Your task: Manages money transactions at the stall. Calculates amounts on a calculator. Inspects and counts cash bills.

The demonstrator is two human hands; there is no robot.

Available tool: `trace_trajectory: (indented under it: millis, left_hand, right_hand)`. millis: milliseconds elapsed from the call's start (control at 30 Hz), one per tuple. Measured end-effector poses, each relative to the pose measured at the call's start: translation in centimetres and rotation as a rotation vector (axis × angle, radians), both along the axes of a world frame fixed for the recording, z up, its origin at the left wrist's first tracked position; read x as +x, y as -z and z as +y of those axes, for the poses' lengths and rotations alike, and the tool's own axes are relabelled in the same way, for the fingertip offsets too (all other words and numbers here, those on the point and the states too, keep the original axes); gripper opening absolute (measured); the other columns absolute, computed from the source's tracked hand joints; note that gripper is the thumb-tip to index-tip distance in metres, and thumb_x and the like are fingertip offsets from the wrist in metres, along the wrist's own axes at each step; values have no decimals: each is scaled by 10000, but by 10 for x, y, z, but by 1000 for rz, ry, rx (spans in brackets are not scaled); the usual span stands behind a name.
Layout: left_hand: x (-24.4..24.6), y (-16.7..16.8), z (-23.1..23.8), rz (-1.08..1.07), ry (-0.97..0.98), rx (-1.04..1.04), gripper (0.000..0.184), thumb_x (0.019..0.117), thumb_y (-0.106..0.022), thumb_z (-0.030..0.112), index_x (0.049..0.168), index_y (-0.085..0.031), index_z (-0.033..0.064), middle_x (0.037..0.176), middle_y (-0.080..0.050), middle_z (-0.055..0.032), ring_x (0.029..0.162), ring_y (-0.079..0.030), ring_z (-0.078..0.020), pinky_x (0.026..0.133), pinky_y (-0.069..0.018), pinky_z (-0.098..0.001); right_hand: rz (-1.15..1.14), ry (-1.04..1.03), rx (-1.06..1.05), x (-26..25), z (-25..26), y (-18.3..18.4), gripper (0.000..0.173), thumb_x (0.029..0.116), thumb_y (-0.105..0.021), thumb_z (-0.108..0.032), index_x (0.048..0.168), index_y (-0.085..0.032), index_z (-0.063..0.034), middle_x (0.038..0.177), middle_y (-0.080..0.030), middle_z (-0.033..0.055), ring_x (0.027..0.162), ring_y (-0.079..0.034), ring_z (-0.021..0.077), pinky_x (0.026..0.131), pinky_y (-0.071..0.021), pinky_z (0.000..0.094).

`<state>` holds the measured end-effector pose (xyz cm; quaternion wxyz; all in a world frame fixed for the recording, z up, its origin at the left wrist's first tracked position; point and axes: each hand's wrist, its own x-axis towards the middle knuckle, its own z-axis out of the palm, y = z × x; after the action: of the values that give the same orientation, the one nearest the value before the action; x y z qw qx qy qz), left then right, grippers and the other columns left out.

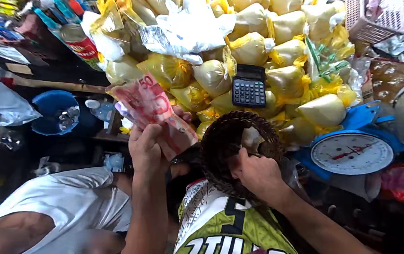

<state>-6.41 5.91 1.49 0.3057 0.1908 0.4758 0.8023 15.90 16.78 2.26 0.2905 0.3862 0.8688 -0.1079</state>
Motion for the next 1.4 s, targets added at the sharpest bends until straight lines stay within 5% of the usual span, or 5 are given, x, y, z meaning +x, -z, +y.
trace_trajectory:
  millis: [533,700,900,1033,1400]
  left_hand:
    - [22,-22,11,370,368,82,497,967,-690,411,1336,-494,141,1171,-705,6,1001,-710,-155,887,-614,-337]
    - [35,-22,10,498,422,-54,370,893,-726,-26,1225,-610,91,1061,-727,9,925,-714,-89,821,-624,-277]
    - [-15,4,-28,402,70,-43,491,963,-483,-98,1440,-406,-12,1303,-652,-177,1159,-672,-349,1028,-559,-510]
    - [12,23,-37,377,124,-407,360,1052,-557,206,1381,-458,97,1101,-695,-30,917,-708,-160,815,-619,-366]
    - [52,55,-30,355,390,-653,390,957,-698,442,1252,-623,197,879,-710,-10,654,-670,-115,541,-572,-314]
  right_hand:
    - [1074,23,-325,0,54,-85,422,836,-843,-153,1211,-651,-137,869,-738,-48,754,-707,59,670,-631,258]
    - [1382,53,-414,-41,43,-81,364,885,-774,-40,1197,-586,-29,951,-721,50,759,-717,126,636,-642,285]
    - [612,-137,-696,-15,19,-7,151,1036,-555,-133,1092,-686,-85,912,-736,46,797,-732,160,755,-639,396]
    - [12,-332,-609,-21,24,35,220,1006,-537,-101,1143,-685,-13,997,-693,195,971,-675,370,817,-528,612]
    - [83,-235,-440,-33,98,19,437,1026,-531,-85,1461,-533,-48,1423,-573,208,1295,-576,370,1075,-455,595]
